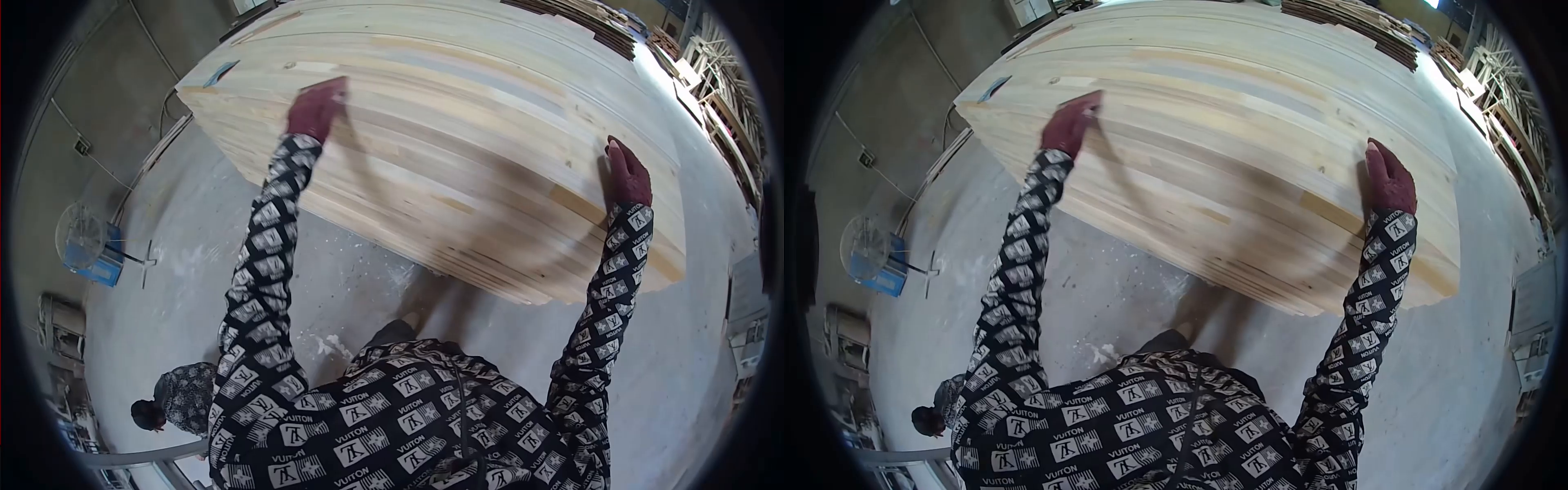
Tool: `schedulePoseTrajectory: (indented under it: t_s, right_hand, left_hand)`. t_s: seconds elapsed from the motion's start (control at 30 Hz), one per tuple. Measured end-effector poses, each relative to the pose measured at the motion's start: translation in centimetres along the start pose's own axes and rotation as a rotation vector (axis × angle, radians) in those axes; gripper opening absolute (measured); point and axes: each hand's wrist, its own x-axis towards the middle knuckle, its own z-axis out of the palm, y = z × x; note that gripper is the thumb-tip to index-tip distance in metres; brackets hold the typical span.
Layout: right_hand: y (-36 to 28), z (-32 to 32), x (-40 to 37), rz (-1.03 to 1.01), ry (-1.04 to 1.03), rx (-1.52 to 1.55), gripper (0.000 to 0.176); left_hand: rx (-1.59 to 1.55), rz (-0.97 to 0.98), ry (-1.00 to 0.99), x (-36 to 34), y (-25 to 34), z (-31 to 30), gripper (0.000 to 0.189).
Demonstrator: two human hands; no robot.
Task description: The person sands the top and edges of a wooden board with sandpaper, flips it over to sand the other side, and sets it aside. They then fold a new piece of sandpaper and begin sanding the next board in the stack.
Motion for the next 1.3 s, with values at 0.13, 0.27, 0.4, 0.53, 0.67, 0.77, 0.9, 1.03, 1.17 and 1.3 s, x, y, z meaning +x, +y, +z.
schedulePoseTrajectory:
  t_s: [0.13,0.27,0.4,0.53,0.67,0.77,0.9,1.03,1.17,1.3]
  right_hand:
    - [1.7,-0.4,1.0,-0.053,0.007,-0.031,0.044]
    - [0.5,0.6,0.3,0.083,0.009,0.350,0.044]
    - [0.5,0.5,0.4,0.065,-0.024,0.343,0.044]
    - [1.7,0.5,0.6,0.056,-0.010,0.357,0.044]
    - [0.8,0.2,0.0,0.052,0.023,0.243,0.044]
    - [0.4,0.1,-0.2,0.064,0.031,0.240,0.044]
    - [0.7,-0.2,0.0,0.061,0.033,0.214,0.044]
    - [1.6,-0.6,0.3,0.072,0.028,0.293,0.045]
    - [1.3,-0.5,0.2,0.050,0.028,0.277,0.046]
    - [1.7,-0.6,0.1,0.050,0.040,0.185,0.044]
  left_hand:
    - [0.162,-0.008,-0.180,3.4,2.6,5.4,0.026]
    - [0.282,0.279,0.097,4.0,23.3,16.6,0.010]
    - [-0.567,0.437,0.197,3.2,27.6,5.3,0.016]
    - [-0.139,0.275,-0.111,3.9,18.0,7.6,0.019]
    - [-0.036,0.051,-0.020,1.5,-0.7,3.0,0.032]
    - [-0.039,-0.125,0.000,1.8,-4.4,0.0,0.025]
    - [0.223,0.134,-0.257,4.8,2.1,5.7,0.028]
    - [0.285,0.346,0.119,5.7,24.1,16.0,0.010]
    - [-0.027,0.313,0.037,5.4,28.5,11.7,0.022]
    - [-0.145,0.343,0.247,5.1,18.8,12.5,0.017]
